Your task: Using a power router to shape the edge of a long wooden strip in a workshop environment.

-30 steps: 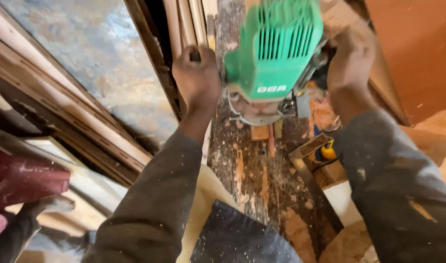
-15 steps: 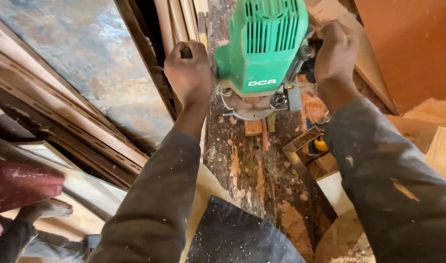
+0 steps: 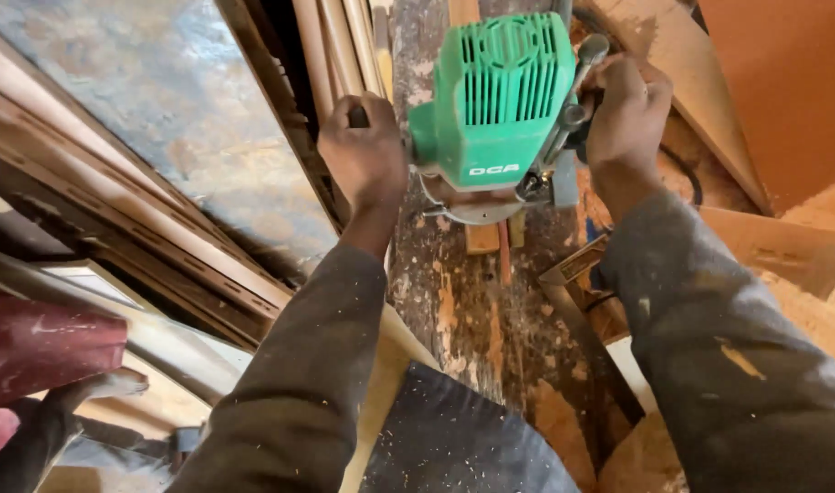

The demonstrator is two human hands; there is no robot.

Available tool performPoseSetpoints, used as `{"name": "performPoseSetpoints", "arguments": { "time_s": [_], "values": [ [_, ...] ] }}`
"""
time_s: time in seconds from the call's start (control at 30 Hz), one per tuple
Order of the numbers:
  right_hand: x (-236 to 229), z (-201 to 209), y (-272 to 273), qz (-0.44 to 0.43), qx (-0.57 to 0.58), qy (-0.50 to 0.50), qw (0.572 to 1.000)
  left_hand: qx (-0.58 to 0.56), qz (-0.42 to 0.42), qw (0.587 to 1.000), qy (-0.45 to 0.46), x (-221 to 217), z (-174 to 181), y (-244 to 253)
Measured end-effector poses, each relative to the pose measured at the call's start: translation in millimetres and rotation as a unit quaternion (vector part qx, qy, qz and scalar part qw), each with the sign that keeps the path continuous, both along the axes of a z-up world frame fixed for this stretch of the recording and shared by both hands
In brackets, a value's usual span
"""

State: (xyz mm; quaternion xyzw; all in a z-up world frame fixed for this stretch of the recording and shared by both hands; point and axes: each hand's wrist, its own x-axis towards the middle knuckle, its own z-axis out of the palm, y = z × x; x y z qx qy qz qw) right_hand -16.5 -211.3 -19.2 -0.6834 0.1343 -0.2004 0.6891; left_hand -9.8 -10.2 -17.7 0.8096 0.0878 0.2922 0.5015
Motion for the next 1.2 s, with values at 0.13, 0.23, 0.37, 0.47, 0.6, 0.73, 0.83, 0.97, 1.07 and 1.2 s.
{"name": "performPoseSetpoints", "arguments": {
  "time_s": [0.13, 0.23, 0.37, 0.47, 0.6, 0.73, 0.83, 0.97, 1.07, 1.2],
  "values": [
    [-7, 12, 8, -0.001, -0.009, -0.02, 1.0, -0.055, -0.018, 0.998, 0.025, -10, 23, -4],
    [0, 28, -6, 0.007, -0.029, -0.036, 0.999, 0.006, -0.003, 1.0, 0.016, 4, 31, -3],
    [6, 11, -13, 0.043, -0.071, -0.084, 0.993, -0.062, -0.025, 0.998, 0.012, -6, 36, -2],
    [8, -10, -7, -0.053, 0.006, -0.009, 0.999, 0.004, 0.013, 1.0, 0.008, 2, 9, -2],
    [3, -4, 0, -0.035, 0.027, 0.001, 0.999, -0.045, -0.014, 0.998, 0.028, 4, -3, 2],
    [-3, 27, 6, 0.007, -0.007, 0.06, 0.998, -0.033, 0.011, 0.997, 0.063, 7, 8, 2],
    [2, 31, -4, 0.058, 0.023, -0.002, 0.998, -0.037, -0.004, 0.999, 0.036, 11, 19, -2],
    [20, 9, -25, 0.063, -0.097, -0.104, 0.988, -0.034, -0.027, 0.999, -0.027, 8, 32, -4],
    [12, 10, -11, 0.04, 0.015, -0.127, 0.991, -0.033, -0.016, 0.999, 0.006, -1, 31, -3],
    [11, -9, -2, 0.008, 0.015, -0.173, 0.985, -0.024, -0.019, 0.999, 0.011, 4, 7, -4]
  ]
}}
